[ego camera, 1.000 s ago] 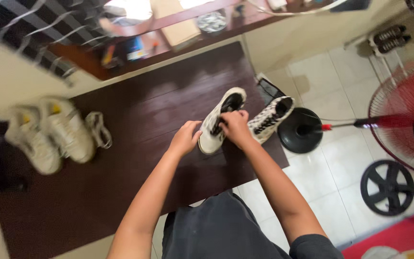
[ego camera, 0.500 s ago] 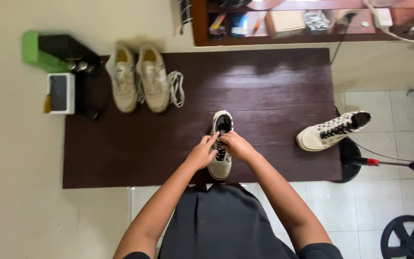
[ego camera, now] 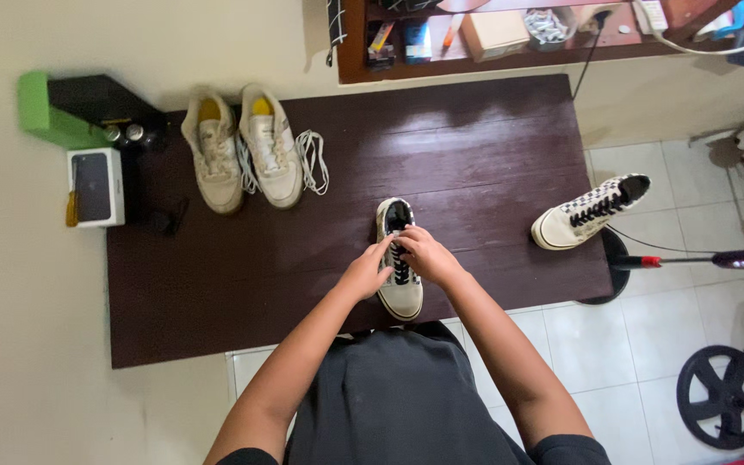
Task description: The person unlaces a white sneaker, removes the laces, and sets them aside. Then the person picks up a high-top sneaker and begins threading a black lace through the eyelets. The person continues lacing the high-top shoe, pulling the lace through each eyelet in sequence.
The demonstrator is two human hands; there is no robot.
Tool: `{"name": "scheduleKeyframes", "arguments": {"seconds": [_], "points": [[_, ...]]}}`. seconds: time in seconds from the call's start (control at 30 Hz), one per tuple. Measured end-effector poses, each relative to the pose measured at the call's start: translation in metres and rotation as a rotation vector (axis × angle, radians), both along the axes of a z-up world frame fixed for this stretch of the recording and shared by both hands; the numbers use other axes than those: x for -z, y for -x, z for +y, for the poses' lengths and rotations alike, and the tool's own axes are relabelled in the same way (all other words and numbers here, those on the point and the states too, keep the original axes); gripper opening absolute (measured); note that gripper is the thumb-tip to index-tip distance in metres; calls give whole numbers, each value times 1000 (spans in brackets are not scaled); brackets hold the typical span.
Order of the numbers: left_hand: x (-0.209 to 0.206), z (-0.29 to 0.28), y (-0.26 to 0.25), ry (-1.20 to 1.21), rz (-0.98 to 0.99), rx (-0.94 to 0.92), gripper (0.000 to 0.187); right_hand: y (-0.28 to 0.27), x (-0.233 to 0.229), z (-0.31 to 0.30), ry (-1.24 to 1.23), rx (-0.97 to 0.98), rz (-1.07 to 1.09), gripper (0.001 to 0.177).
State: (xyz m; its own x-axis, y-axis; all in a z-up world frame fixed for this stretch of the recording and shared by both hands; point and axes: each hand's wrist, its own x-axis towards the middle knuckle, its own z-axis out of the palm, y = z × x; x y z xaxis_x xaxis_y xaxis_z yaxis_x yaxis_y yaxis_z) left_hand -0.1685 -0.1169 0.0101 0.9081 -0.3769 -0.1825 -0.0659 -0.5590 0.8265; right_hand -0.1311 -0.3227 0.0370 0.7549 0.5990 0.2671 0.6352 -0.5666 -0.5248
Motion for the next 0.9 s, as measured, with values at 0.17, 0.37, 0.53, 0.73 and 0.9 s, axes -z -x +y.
{"name": "scheduleKeyframes", "arguments": {"seconds": [0.17,0.37,0.53,0.73,0.9], "points": [[-4,0,-4,-7,54,-10,69,16,-8,-22,-101,267,131,37],[-7,-10,-17,-66,9,-82,38,14,-13,-42,-30,262,119,20],[2,-14,-24,-95,12,-98,32,1,-14,-30,9,120,-36,21],[19,-15,-16,-89,-48,-119,43,-4,-14,-29,120,-61,-245,28],[22,-14,-11,-83,-27,-119,46,0,-9,-27,182,-96,-309,22]]}}
